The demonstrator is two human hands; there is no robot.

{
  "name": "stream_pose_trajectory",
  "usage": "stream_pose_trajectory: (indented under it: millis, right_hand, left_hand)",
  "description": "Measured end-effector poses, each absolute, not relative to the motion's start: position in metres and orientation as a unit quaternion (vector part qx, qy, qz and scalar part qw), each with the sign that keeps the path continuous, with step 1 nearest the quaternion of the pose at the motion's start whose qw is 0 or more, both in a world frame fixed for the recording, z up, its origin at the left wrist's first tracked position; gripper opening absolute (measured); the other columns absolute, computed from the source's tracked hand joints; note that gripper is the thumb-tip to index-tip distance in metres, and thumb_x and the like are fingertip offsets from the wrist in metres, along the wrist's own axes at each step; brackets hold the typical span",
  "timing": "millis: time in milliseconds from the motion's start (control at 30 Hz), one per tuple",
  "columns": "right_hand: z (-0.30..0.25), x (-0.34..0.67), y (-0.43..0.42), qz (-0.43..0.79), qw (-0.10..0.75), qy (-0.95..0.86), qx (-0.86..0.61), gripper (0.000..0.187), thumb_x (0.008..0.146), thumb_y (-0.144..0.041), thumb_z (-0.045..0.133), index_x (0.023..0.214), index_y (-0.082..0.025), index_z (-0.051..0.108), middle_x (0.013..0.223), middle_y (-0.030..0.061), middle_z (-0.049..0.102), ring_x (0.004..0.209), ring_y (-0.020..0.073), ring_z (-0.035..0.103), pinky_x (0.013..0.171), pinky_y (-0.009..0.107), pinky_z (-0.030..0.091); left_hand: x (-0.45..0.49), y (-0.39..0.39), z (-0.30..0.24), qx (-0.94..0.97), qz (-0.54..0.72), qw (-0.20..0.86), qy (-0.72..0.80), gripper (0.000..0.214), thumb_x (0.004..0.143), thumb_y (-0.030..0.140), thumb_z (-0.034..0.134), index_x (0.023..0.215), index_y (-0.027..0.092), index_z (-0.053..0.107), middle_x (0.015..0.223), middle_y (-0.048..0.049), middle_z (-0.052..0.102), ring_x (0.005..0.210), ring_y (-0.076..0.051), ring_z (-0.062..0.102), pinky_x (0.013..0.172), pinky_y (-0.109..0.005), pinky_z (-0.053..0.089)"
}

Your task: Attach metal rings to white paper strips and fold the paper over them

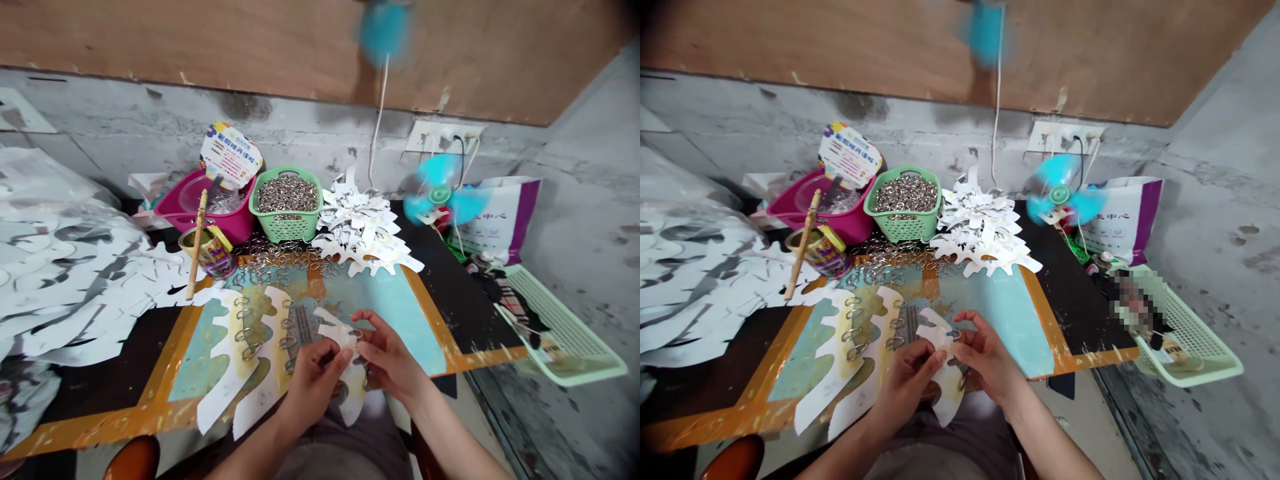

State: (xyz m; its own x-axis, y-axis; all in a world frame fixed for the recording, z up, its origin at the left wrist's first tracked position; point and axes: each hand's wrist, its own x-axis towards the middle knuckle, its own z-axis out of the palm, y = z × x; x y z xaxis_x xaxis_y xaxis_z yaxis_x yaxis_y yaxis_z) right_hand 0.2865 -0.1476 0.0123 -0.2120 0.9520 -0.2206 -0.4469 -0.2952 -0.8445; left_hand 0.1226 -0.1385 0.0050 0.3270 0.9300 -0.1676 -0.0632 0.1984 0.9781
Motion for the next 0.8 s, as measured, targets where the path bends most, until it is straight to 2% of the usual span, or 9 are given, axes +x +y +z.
stream_pose_trajectory:
  millis: [67,133,300,433,567,733,800]
  right_hand:
    - [0.012,0.291,-0.147,0.727,0.490,-0.328,-0.352,0.065,0.068,-0.046,0.086,0.118,-0.026,0.049,0.087,0.0009,0.064,0.073,0.0146,0.058,0.060,0.023,0.042]
    - [0.015,0.293,-0.147,0.716,0.503,-0.337,-0.348,0.067,0.068,-0.042,0.087,0.119,-0.026,0.048,0.090,0.0017,0.066,0.076,0.0147,0.059,0.062,0.022,0.043]
    - [0.024,0.286,-0.148,0.672,0.525,-0.339,-0.398,0.055,0.072,-0.022,0.084,0.116,-0.026,0.050,0.070,-0.0074,0.060,0.061,0.0075,0.053,0.060,0.017,0.040]
    - [0.023,0.279,-0.150,0.679,0.538,-0.295,-0.403,0.051,0.069,-0.018,0.082,0.108,-0.026,0.050,0.065,-0.0091,0.058,0.056,0.0073,0.051,0.056,0.017,0.040]
    - [0.014,0.279,-0.149,0.738,0.515,-0.236,-0.367,0.049,0.070,-0.022,0.081,0.106,-0.024,0.049,0.075,-0.0038,0.065,0.055,0.0100,0.055,0.052,0.019,0.042]
    - [0.011,0.287,-0.149,0.780,0.511,-0.222,-0.285,0.049,0.075,-0.047,0.077,0.107,-0.022,0.050,0.084,0.0022,0.067,0.065,0.0128,0.060,0.057,0.021,0.044]
    - [0.013,0.286,-0.151,0.754,0.518,-0.260,-0.308,0.050,0.075,-0.041,0.080,0.110,-0.024,0.049,0.085,-0.0001,0.065,0.066,0.0113,0.058,0.058,0.020,0.045]
  left_hand:
    - [0.122,-0.137,0.004,0.512,0.404,0.619,0.437,0.055,0.080,0.064,0.065,0.061,0.017,0.045,0.055,0.0062,0.033,0.049,-0.006,0.027,0.043,-0.016,0.024]
    - [0.122,-0.136,0.004,0.522,0.412,0.599,0.446,0.056,0.079,0.065,0.066,0.059,0.016,0.045,0.054,0.0055,0.034,0.050,-0.006,0.028,0.044,-0.017,0.024]
    - [0.122,-0.138,0.005,0.529,0.389,0.620,0.430,0.057,0.078,0.066,0.065,0.059,0.017,0.045,0.052,0.0061,0.032,0.048,-0.006,0.026,0.041,-0.017,0.022]
    - [0.122,-0.140,0.001,0.533,0.386,0.641,0.396,0.052,0.082,0.060,0.065,0.062,0.016,0.047,0.053,0.0060,0.033,0.048,-0.006,0.028,0.041,-0.016,0.026]
    - [0.122,-0.140,-0.002,0.526,0.410,0.641,0.379,0.048,0.084,0.055,0.065,0.062,0.016,0.048,0.055,0.0051,0.037,0.048,-0.005,0.030,0.042,-0.015,0.027]
    - [0.124,-0.140,0.000,0.479,0.431,0.648,0.407,0.053,0.075,0.060,0.072,0.059,0.016,0.047,0.052,0.0056,0.038,0.047,-0.005,0.031,0.041,-0.014,0.027]
    - [0.125,-0.141,-0.002,0.437,0.415,0.680,0.417,0.055,0.070,0.063,0.075,0.060,0.017,0.045,0.050,0.0081,0.033,0.041,-0.003,0.026,0.038,-0.014,0.025]
